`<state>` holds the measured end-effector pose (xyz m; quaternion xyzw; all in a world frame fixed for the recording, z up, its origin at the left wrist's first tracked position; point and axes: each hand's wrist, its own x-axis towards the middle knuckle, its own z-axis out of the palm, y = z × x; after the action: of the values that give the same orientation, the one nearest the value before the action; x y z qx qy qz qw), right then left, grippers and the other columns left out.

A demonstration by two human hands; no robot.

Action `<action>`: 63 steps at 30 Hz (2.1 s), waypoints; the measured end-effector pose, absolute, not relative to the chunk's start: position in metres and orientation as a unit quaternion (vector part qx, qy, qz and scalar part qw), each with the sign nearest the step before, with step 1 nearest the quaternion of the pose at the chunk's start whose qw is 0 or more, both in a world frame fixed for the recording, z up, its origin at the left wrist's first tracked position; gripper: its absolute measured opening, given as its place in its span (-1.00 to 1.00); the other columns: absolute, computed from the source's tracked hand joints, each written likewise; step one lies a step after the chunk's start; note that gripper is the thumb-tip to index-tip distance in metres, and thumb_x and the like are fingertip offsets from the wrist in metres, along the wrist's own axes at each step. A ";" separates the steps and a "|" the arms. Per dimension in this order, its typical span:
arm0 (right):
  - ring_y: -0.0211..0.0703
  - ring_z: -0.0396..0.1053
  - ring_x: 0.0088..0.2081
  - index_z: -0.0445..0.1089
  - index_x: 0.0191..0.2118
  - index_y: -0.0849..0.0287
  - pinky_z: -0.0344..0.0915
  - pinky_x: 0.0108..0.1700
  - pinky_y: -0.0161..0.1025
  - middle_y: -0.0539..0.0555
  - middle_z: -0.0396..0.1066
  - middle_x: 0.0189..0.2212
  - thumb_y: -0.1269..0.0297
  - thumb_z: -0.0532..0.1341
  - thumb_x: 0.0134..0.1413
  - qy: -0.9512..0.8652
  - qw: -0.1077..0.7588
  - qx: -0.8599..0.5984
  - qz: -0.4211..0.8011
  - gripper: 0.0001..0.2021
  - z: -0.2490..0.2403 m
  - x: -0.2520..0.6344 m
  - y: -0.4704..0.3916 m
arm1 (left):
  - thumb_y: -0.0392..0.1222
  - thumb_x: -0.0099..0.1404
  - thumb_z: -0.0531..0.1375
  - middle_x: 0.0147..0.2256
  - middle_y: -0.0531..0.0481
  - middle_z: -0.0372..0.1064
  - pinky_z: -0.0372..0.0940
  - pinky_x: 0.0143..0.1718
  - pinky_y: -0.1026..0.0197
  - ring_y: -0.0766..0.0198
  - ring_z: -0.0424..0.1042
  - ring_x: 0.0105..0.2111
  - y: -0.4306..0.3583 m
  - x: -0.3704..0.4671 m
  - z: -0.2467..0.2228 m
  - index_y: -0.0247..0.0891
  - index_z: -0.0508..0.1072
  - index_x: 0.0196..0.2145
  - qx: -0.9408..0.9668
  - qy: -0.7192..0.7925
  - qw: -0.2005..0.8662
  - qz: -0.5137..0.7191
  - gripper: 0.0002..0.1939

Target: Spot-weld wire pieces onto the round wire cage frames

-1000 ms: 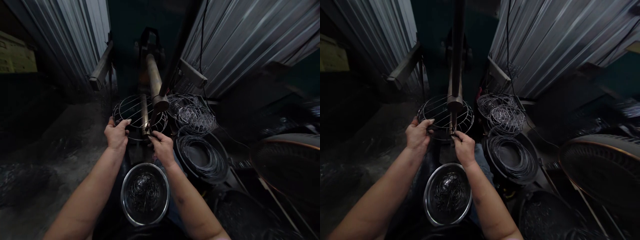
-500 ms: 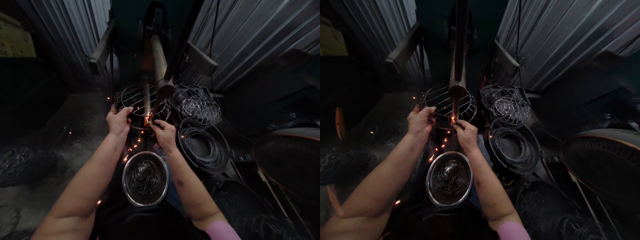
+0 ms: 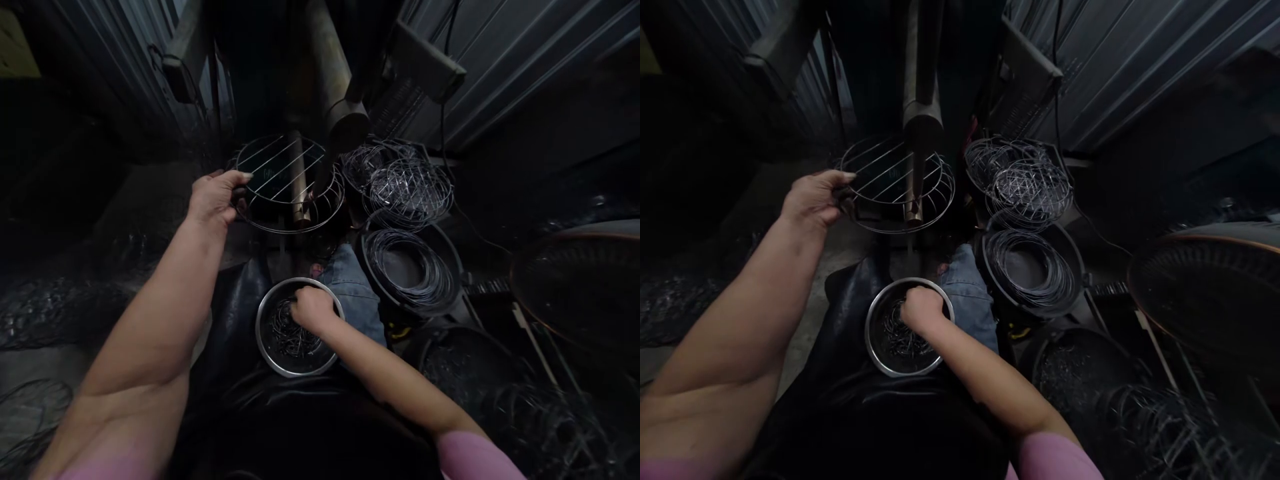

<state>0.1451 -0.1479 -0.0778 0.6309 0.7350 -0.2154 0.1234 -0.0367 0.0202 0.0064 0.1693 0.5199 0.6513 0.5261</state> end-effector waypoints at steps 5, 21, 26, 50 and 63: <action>0.14 0.52 -0.16 0.55 -0.20 0.36 0.39 -0.22 -0.17 0.39 0.54 -0.21 0.43 0.20 -0.03 0.750 0.168 0.595 -0.234 -0.74 -0.087 0.124 -0.156 | -0.37 -0.23 0.31 -0.57 0.03 0.24 0.03 -0.67 0.30 0.31 0.26 -0.59 0.000 -0.034 0.010 -0.24 0.23 -0.50 0.205 0.543 0.510 0.635 -0.66; -0.18 0.43 -0.32 0.53 -0.30 0.19 0.33 -0.25 -0.30 0.01 0.51 -0.40 0.50 0.17 -0.11 0.657 -0.202 0.520 -0.507 -0.76 -0.040 0.196 -0.143 | -0.30 -0.23 0.32 -0.60 0.08 0.21 0.08 -0.67 0.32 0.32 0.23 -0.60 -0.012 -0.026 0.007 -0.25 0.25 -0.50 0.147 0.544 0.471 0.679 -0.67; -0.20 0.43 -0.36 0.55 -0.35 0.14 0.36 -0.24 -0.28 0.03 0.50 -0.42 0.30 0.27 -0.02 0.654 -0.391 0.481 -0.434 -0.89 0.000 0.190 -0.113 | -0.23 -0.23 0.37 -0.54 0.10 0.26 0.13 -0.65 0.32 0.36 0.24 -0.59 -0.029 -0.013 0.004 -0.26 0.32 -0.42 0.173 0.505 0.465 0.706 -0.62; -0.18 0.46 -0.46 0.54 -0.29 0.16 0.44 -0.34 -0.26 0.05 0.54 -0.40 0.26 0.21 0.03 0.504 -0.544 0.593 -0.314 -0.83 -0.021 0.147 -0.078 | -0.22 -0.17 0.39 -0.40 0.13 0.30 0.14 -0.59 0.33 0.39 0.29 -0.53 -0.045 0.015 0.002 -0.20 0.35 -0.33 0.167 0.474 0.468 0.727 -0.58; -0.21 0.48 -0.51 0.50 -0.35 0.22 0.44 -0.41 -0.29 0.06 0.53 -0.43 0.22 0.25 0.00 0.446 -0.612 0.568 -0.323 -0.82 -0.023 0.137 -0.066 | -0.23 -0.16 0.39 -0.47 0.15 0.24 0.12 -0.62 0.34 0.40 0.23 -0.56 -0.037 0.014 0.004 -0.22 0.32 -0.36 0.162 0.464 0.470 0.734 -0.61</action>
<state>0.1370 -0.0659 -0.0231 0.5678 0.4460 -0.3231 -0.6118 0.0137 -0.0365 0.0035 0.1617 0.4636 0.7335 0.4700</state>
